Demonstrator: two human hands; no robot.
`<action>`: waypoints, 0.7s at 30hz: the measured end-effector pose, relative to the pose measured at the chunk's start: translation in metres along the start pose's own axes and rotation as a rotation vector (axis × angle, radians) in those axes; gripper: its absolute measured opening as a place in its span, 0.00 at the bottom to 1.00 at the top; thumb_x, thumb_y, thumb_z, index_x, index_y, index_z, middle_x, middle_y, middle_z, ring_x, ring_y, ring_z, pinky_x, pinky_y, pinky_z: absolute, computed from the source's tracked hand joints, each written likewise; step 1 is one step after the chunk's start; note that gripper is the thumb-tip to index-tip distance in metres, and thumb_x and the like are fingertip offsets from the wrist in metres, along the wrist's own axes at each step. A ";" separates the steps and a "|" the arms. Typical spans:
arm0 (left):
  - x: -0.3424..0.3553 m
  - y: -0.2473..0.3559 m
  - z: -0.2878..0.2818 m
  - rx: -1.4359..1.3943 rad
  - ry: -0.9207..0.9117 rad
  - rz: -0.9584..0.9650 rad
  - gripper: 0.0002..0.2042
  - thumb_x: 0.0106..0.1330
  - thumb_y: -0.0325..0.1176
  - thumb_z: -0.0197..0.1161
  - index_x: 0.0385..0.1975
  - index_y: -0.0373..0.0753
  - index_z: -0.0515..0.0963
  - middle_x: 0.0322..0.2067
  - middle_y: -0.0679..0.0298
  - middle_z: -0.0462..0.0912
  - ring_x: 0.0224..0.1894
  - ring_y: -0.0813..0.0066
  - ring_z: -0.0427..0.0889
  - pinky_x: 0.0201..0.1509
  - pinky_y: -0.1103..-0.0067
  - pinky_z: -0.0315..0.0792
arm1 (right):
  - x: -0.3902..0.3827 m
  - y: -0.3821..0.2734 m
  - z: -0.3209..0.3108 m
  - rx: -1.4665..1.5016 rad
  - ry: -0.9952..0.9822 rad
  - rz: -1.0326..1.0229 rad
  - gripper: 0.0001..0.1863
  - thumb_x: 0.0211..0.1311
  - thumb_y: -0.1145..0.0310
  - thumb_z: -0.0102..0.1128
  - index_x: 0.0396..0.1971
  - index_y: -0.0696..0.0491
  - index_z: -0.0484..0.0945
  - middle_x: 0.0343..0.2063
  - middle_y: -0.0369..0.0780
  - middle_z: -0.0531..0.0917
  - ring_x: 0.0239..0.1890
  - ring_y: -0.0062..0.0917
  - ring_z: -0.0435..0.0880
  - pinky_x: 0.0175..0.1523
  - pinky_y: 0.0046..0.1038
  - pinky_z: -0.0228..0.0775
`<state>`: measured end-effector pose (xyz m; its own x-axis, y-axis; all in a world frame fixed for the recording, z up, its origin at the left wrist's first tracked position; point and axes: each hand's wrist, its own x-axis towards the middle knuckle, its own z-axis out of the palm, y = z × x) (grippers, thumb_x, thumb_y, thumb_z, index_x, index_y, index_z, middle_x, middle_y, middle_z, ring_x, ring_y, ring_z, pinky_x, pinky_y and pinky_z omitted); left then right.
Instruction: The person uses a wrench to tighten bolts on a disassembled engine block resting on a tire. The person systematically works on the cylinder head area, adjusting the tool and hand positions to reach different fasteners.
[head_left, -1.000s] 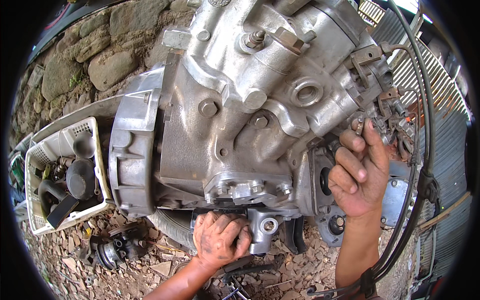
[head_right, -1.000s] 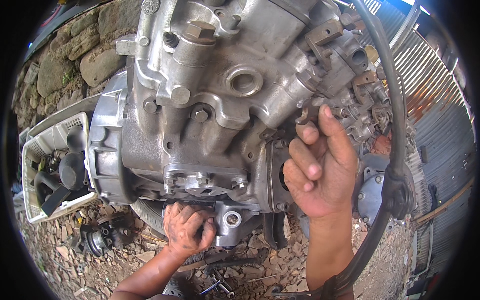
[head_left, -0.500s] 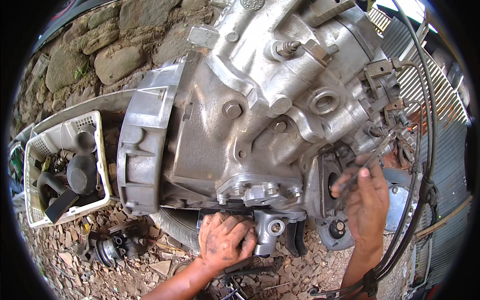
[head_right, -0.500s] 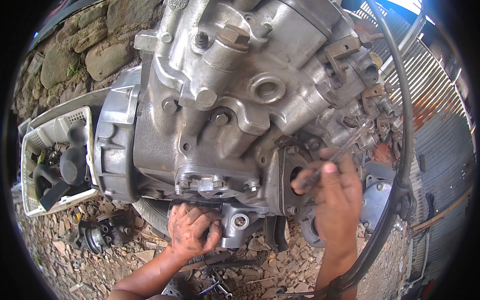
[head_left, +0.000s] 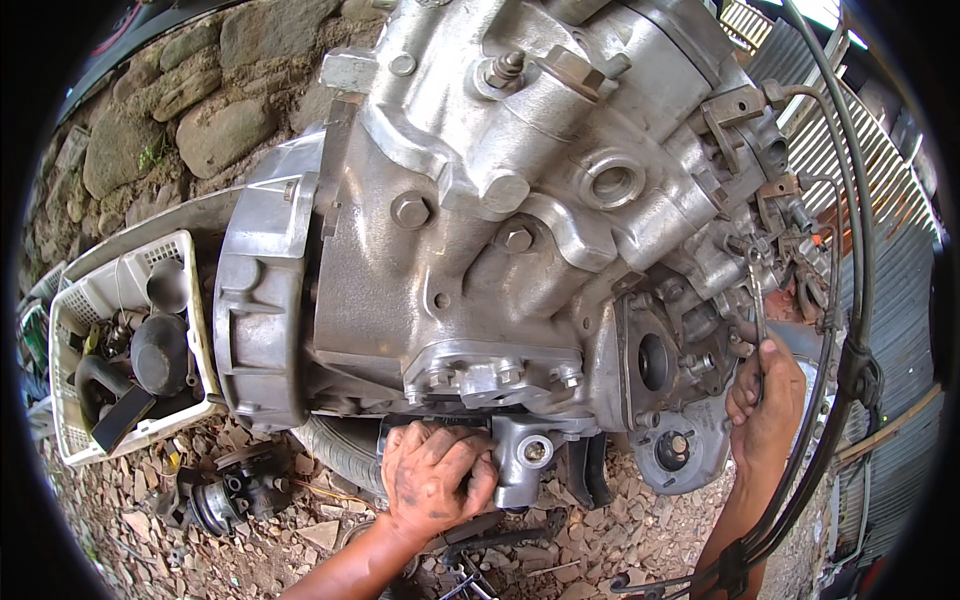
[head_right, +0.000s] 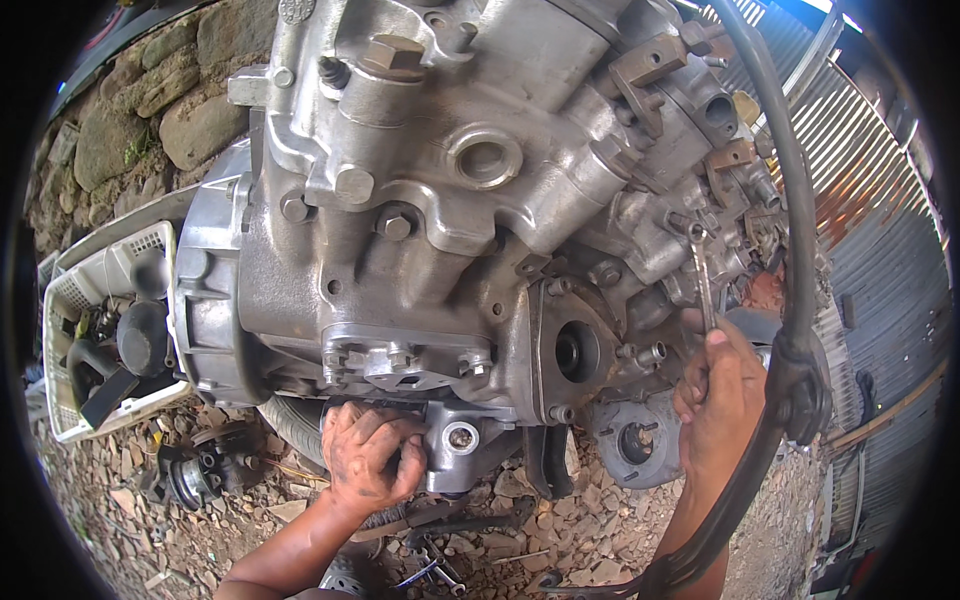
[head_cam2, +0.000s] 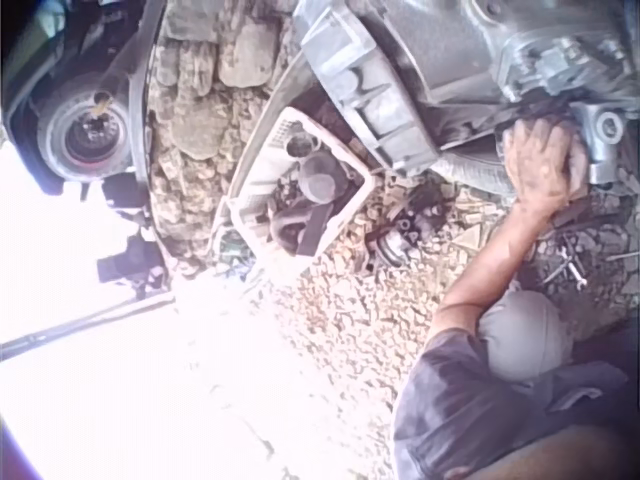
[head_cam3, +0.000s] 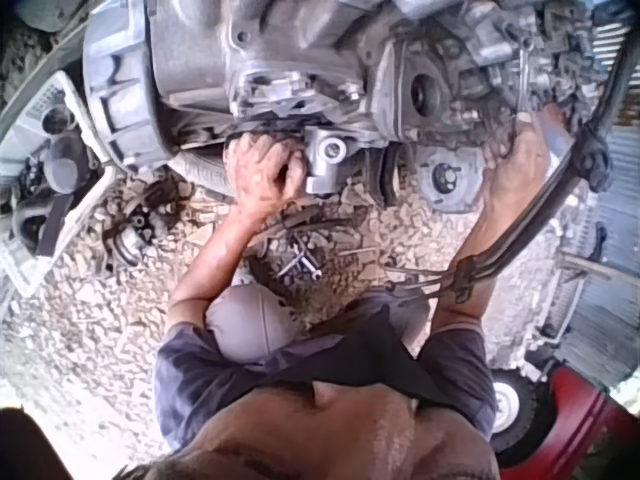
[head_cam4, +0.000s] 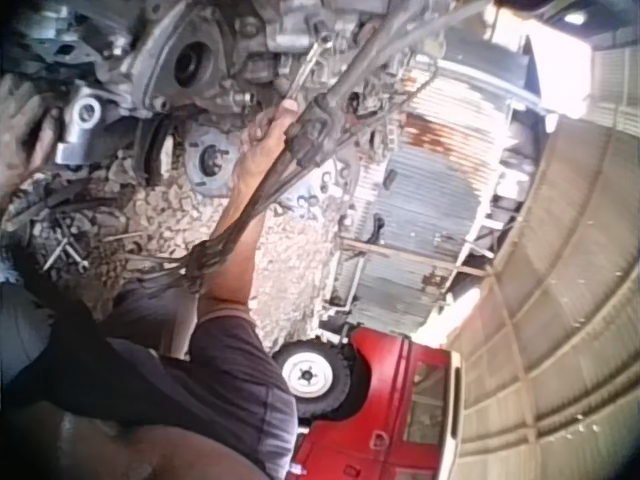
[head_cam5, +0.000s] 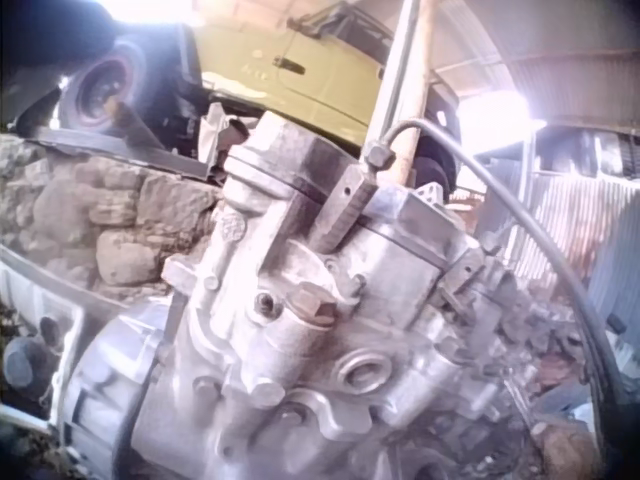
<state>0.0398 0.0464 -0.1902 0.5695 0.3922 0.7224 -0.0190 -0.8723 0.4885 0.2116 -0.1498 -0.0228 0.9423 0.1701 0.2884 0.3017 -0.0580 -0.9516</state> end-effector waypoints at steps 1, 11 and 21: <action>0.000 0.000 -0.001 0.007 0.001 -0.001 0.07 0.46 0.30 0.63 0.27 0.46 0.80 0.27 0.70 0.80 0.26 0.69 0.72 0.35 0.74 0.62 | 0.003 0.000 0.001 0.009 -0.018 0.004 0.19 0.67 0.61 0.52 0.46 0.63 0.77 0.13 0.27 0.62 0.13 0.08 0.57 0.15 0.13 0.47; 0.001 0.002 -0.002 0.037 -0.034 -0.005 0.08 0.46 0.32 0.65 0.28 0.48 0.82 0.30 0.73 0.82 0.28 0.73 0.75 0.36 0.75 0.64 | 0.006 -0.006 -0.001 -0.027 -0.139 0.130 0.20 0.71 0.59 0.50 0.47 0.62 0.77 0.14 0.30 0.66 0.11 0.08 0.58 0.13 0.13 0.48; 0.001 0.002 0.001 0.023 -0.036 -0.007 0.08 0.46 0.31 0.64 0.28 0.47 0.81 0.29 0.71 0.82 0.26 0.71 0.73 0.34 0.74 0.63 | -0.003 -0.007 0.022 -0.042 -0.231 0.166 0.21 0.72 0.56 0.48 0.47 0.60 0.75 0.18 0.36 0.75 0.09 0.14 0.67 0.10 0.17 0.62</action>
<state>0.0409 0.0451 -0.1887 0.5989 0.3877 0.7008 0.0038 -0.8764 0.4816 0.2038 -0.1283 -0.0190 0.9229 0.3739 0.0924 0.1559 -0.1433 -0.9773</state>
